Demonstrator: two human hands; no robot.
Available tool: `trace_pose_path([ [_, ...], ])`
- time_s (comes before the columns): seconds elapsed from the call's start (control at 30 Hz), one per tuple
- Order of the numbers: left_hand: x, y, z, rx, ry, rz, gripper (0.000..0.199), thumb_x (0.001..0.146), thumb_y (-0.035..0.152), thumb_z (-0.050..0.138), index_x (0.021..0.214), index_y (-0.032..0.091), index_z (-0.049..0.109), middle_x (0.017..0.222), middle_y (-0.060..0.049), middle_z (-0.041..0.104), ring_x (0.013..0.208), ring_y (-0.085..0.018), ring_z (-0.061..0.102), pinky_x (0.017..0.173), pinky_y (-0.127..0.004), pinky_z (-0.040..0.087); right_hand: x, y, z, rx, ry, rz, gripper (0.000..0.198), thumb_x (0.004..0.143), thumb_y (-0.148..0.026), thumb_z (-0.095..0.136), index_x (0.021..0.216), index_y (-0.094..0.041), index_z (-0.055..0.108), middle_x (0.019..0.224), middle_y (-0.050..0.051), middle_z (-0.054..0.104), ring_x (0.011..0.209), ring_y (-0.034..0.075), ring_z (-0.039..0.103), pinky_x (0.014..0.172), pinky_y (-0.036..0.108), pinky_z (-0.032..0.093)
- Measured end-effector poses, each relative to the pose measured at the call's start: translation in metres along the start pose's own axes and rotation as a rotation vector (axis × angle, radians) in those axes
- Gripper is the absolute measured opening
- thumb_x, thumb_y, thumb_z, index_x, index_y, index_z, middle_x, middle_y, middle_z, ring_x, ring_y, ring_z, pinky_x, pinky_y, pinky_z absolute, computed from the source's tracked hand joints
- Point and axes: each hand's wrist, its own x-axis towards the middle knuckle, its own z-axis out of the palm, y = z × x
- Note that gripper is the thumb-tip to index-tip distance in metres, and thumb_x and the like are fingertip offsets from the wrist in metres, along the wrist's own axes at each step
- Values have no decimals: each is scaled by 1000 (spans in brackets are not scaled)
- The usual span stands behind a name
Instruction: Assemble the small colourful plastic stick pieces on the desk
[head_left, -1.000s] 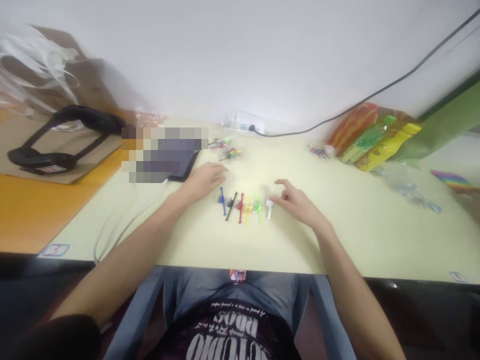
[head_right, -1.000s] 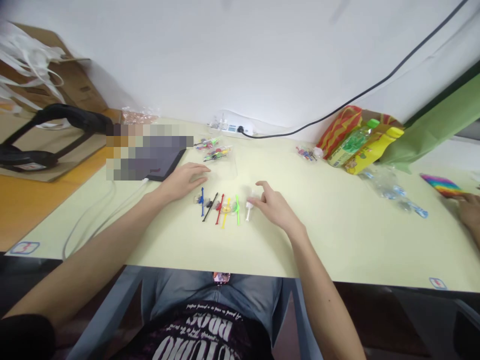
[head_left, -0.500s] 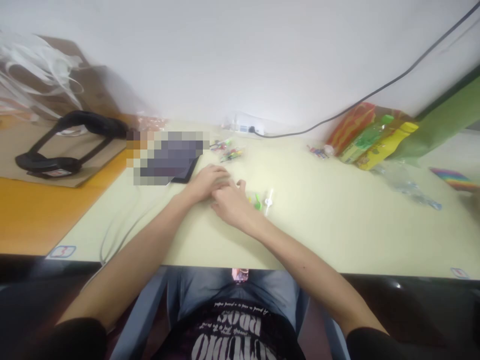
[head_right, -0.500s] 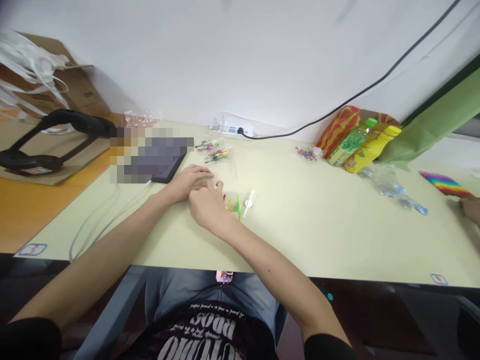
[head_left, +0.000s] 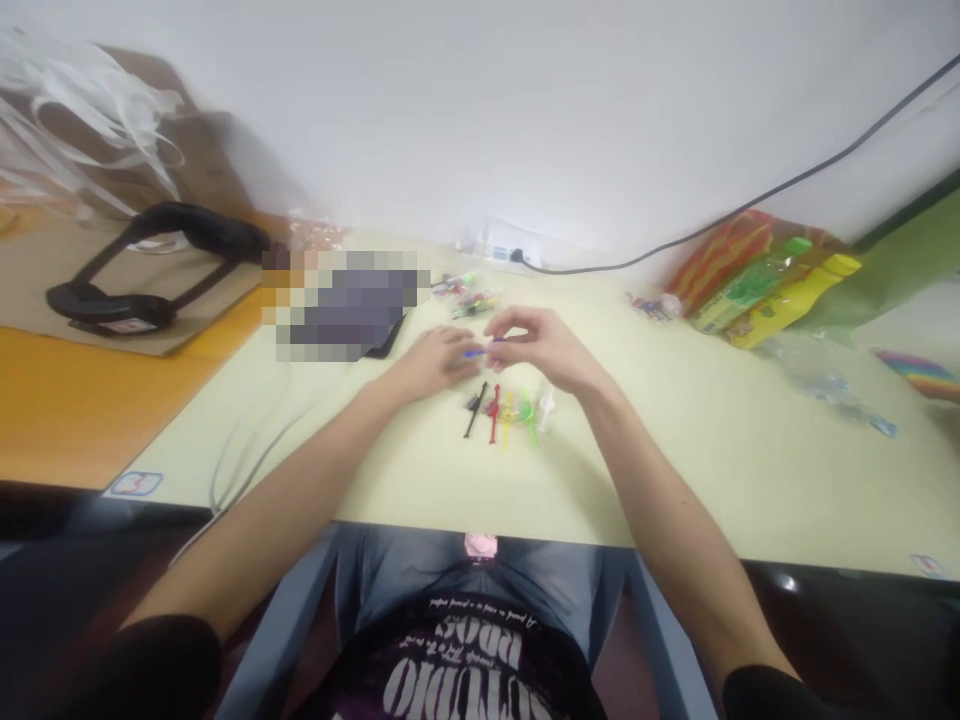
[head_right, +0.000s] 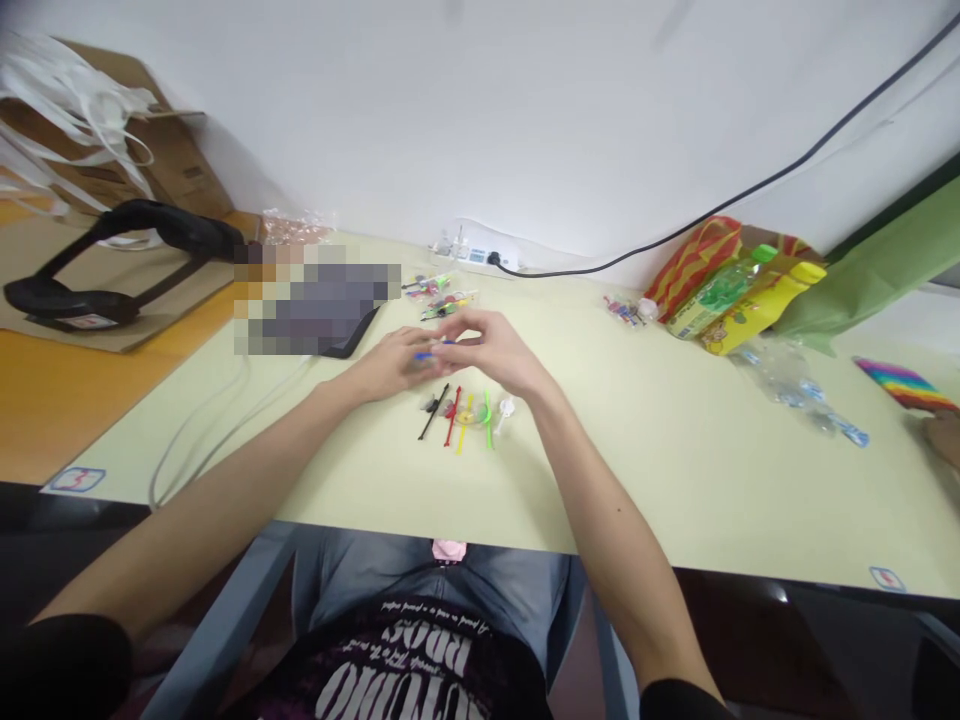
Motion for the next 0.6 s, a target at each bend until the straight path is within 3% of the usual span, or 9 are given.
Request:
trace_pose_path([
  [0.1,-4,8,3,227,-128,51,40,104,43,50,138,30,67,141,-13,61,134,-36,48,116,-57,33,-4,22,-25,-420,133,-27,8,85,-22,76,91,-18,72,90,5,72,77,19,68,80,35,55],
  [0.2,-7,20,6,333,-155,51,43,105,39,44,143,32,62,136,-15,59,130,-37,45,114,-58,31,-11,43,-32,-669,143,-86,7,88,-16,73,93,-19,75,97,7,75,82,19,68,87,36,53],
  [0.43,8,31,12,411,-165,41,50,100,29,43,146,38,60,120,-15,54,119,-37,44,110,-60,30,-22,61,-25,-662,70,-96,15,93,-12,68,102,-19,77,105,8,78,93,21,71,91,33,51],
  [0.6,28,29,12,366,-195,74,46,96,26,48,136,36,68,113,-14,54,116,-37,44,110,-61,29,-26,63,-34,-723,116,-40,13,94,-14,68,101,-18,78,104,9,78,90,21,69,89,32,49],
])
